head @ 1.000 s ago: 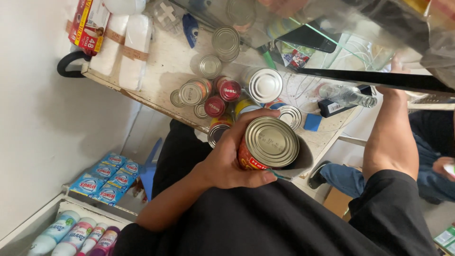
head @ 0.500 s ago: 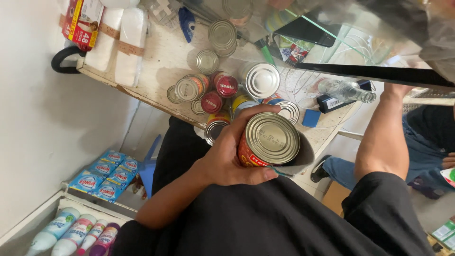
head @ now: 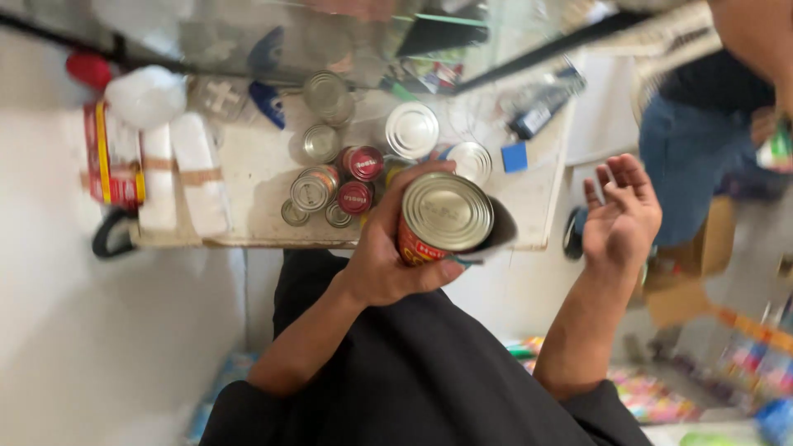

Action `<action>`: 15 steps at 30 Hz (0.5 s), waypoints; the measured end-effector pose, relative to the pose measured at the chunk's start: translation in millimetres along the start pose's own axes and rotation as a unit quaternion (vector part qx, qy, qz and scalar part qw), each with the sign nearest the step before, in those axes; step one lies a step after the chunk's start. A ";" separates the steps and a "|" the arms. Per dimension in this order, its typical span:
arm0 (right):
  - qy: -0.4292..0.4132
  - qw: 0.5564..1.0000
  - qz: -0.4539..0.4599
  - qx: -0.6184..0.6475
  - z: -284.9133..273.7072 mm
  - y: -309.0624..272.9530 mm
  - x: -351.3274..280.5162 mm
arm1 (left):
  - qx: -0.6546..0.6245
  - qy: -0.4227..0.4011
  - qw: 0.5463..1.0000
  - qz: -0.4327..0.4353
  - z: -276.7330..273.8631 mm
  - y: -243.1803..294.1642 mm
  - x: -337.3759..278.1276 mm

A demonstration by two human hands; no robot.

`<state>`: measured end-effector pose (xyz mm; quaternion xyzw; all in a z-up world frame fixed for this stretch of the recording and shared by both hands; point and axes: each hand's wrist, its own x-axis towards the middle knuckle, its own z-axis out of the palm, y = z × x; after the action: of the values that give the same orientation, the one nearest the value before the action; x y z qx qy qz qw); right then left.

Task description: Wiping dust off canned goods with a cloth and organizing them on a grocery store shelf.

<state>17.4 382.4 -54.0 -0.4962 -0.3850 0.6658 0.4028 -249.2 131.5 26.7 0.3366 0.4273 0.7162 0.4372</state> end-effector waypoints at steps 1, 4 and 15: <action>-0.006 0.999 0.005 0.033 5.4 -1.1 -33.3 | 0.001 -0.017 1.000 -0.001 -4.7 3.2 -1.3; 0.017 0.995 -0.021 0.093 42.2 -6.3 -130.3 | -0.029 -0.077 0.996 -0.020 -20.8 9.3 -11.1; 0.004 0.979 -0.201 -0.037 177.4 35.5 -373.8 | 0.002 -0.193 0.979 -0.060 -85.3 34.5 -79.7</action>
<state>-92.0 5.5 82.1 -0.4258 -0.4999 0.5546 0.5110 -302.8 22.8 14.5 0.4434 0.3553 0.6093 0.5531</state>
